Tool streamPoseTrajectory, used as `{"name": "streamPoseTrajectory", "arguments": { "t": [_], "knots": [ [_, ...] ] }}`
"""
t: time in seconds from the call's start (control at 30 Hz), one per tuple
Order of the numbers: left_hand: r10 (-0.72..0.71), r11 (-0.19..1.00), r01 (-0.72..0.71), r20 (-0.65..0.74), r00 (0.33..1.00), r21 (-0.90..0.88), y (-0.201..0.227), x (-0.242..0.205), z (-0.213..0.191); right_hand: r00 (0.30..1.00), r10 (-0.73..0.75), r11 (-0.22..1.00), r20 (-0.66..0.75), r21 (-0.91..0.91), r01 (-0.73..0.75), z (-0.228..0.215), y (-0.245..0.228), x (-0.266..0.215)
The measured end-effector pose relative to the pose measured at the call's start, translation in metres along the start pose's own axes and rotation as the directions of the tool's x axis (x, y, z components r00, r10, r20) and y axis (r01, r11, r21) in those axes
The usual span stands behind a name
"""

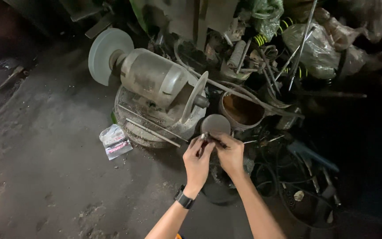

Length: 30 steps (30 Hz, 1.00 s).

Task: The person picks up small metal parts from a workbench, wipes them with a dark cloth, and then grinds them against a bench grinder. They repeatedly inspect the parts on a clear glass plate between grinding sessions.

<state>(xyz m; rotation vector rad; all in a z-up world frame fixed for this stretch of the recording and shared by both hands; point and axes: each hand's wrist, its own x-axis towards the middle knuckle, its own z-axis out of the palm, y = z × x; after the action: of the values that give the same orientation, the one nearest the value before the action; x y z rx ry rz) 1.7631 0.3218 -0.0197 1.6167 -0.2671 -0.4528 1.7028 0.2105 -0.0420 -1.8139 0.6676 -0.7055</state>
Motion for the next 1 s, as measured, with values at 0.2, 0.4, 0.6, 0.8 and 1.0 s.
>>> {"name": "streamPoseTrajectory", "arguments": {
  "t": [0.2,0.4,0.6,0.8,1.0],
  "knots": [
    [0.193,0.978,-0.198,-0.074,0.978,-0.063,-0.025,0.019,0.006,0.987,-0.119,0.938,0.105,-0.314,0.146,-0.003,-0.006,0.002],
    [0.075,0.984,-0.081,-0.042,0.996,-0.157,-0.025,0.033,-0.001,0.936,0.346,0.938,0.07,-0.044,-0.343,0.007,0.042,-0.003],
    [0.008,0.984,-0.023,-0.084,0.996,-0.179,-0.057,0.049,-0.003,0.732,0.674,0.627,0.098,0.45,-0.636,0.039,0.055,0.0],
    [0.013,0.975,-0.047,-0.157,0.988,-0.215,-0.071,0.063,0.002,0.729,0.677,0.592,0.1,0.515,-0.62,0.052,0.065,0.003],
    [-0.046,0.968,0.004,-0.161,0.986,-0.25,-0.076,0.067,0.001,0.762,0.639,0.631,0.102,0.497,-0.596,0.06,0.082,0.002]
  ]
}}
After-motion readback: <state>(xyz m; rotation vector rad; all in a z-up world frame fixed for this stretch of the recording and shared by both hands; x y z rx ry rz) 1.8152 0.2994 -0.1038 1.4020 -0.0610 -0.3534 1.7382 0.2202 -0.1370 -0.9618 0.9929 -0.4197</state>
